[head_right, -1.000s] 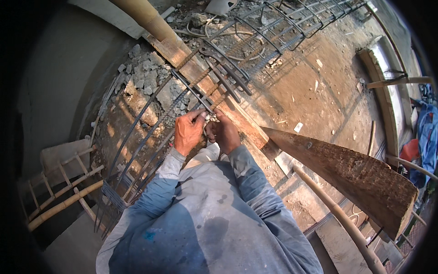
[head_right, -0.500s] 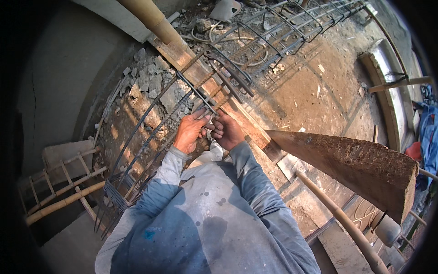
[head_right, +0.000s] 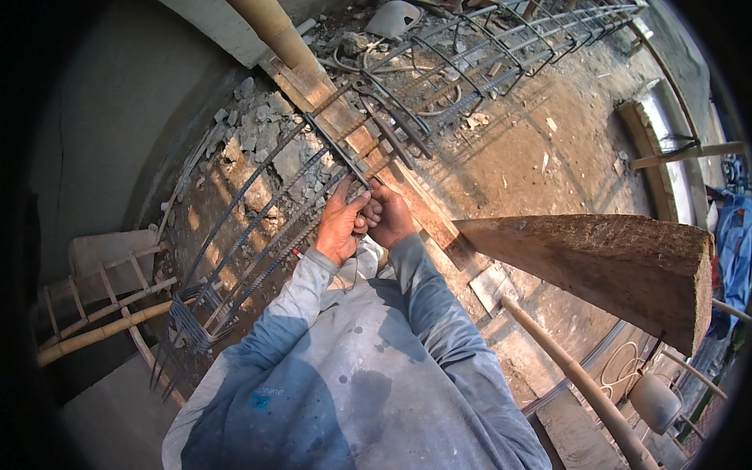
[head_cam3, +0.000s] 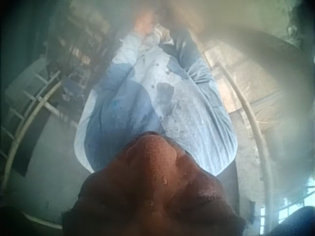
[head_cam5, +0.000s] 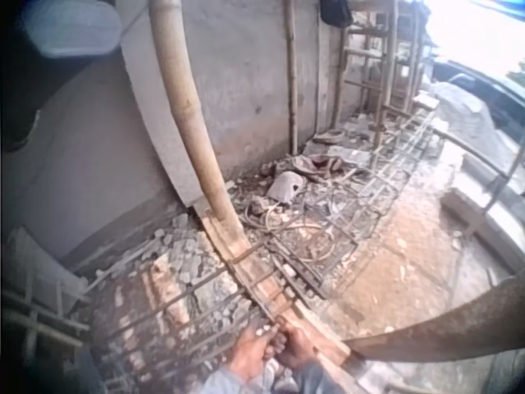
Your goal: The person assembles a rebar cage by positioning a preformed rebar cage on a wooden support, then using pliers to twist wire ties around the intersections of the longitudinal and transverse bars. The person repeatedly picks up wire ties, wraps them around the bars, and twists them tight to secure the cage structure.
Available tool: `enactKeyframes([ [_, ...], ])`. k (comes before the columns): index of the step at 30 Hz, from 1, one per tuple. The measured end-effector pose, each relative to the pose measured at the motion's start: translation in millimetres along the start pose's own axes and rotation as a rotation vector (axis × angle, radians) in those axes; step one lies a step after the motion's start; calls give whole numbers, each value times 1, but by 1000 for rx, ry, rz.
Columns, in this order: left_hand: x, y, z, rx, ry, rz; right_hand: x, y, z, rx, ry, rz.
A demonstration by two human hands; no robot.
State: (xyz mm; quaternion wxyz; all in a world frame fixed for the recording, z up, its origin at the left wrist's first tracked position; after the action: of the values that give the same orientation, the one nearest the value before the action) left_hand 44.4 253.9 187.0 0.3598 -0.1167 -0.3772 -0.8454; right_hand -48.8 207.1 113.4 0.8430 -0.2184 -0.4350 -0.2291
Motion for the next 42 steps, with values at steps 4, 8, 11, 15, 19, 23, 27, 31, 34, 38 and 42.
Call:
enactKeyframes([
  [4,-8,1,-1,-60,-57,76,6,-2,7,-2,-107,54],
  [8,-13,-1,-7,-36,-84,95,18,3,18,-87,-40,56],
  [11,-17,-6,-12,-31,-42,55,26,4,32,-186,146,185],
  [15,-19,-13,-17,-24,45,43,56,-19,57,-767,298,1341],
  [19,-13,-19,-15,44,89,-23,83,-36,40,-693,186,1998],
  [23,-11,-18,-12,63,85,-55,99,-40,23,-854,167,2101],
  [27,-17,-13,-12,-12,60,-1,108,-43,6,-888,136,2090],
  [31,-17,-15,-13,-38,24,31,129,-38,-12,-972,-350,2470],
  [34,-16,-20,-15,-5,70,33,136,-52,-29,-668,-527,2593],
  [38,-19,-20,-22,35,62,-31,142,-49,-36,-755,-658,2696],
  [42,-23,-20,-23,49,15,17,146,-30,-52,-593,-701,2924],
])
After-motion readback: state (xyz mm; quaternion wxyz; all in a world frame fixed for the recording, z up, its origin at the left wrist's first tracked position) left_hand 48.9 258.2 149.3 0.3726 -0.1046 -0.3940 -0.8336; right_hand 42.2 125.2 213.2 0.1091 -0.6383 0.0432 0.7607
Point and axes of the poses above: each hand's wrist, its own z-axis away from the middle knuckle, its own x-axis out of the palm, y = z × x, the point moved 4 cm from there along -z, towards the middle knuckle, and after that the axes turned 6 degrees about -x, right-handed, at the moved point
